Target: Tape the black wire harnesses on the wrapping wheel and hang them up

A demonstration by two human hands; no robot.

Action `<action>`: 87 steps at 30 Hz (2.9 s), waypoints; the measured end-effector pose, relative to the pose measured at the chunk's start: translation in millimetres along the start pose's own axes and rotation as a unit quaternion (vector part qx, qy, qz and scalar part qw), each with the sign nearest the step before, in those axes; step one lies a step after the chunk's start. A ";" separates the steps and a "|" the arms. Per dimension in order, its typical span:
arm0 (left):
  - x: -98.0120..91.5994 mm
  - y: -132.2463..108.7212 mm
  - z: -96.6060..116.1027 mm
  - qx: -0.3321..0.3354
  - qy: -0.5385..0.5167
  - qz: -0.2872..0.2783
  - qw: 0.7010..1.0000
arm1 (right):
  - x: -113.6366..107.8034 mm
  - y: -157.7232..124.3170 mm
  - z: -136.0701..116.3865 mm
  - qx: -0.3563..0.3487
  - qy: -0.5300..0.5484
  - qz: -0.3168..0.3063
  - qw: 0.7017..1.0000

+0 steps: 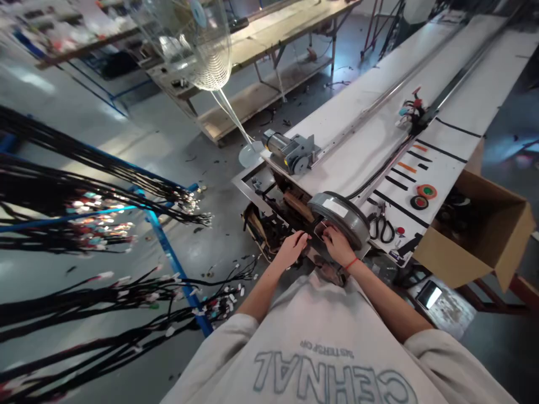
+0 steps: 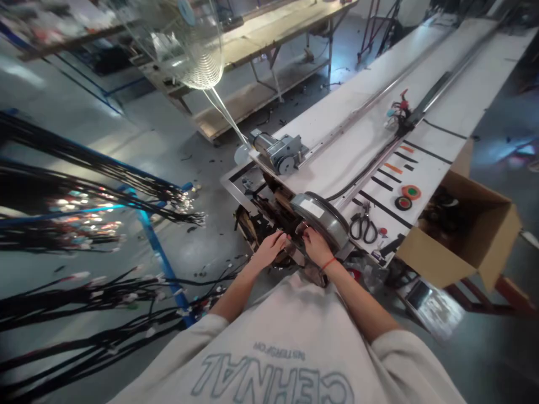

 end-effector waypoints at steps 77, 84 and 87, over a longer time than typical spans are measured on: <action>22.0 -97.6 -89.2 -0.059 0.106 -0.063 0.991 | -175.5 -80.2 205.7 0.409 -0.129 0.412 0.804; 16.3 -104.9 -79.8 -0.058 0.085 -0.046 0.994 | -176.8 -81.9 204.4 0.437 -0.122 0.412 0.790; 19.0 -100.7 -74.0 -0.047 0.099 -0.050 0.993 | -176.7 -81.9 207.8 0.442 -0.121 0.403 0.792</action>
Point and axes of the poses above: each hand's wrist, its own y-axis towards the middle knuckle, its own x-axis out of the palm, z = x × y, the point moved 6 cm from there along y, towards the middle knuckle, and after that the axes turned 4 degrees about z, right-handed, at the moved point
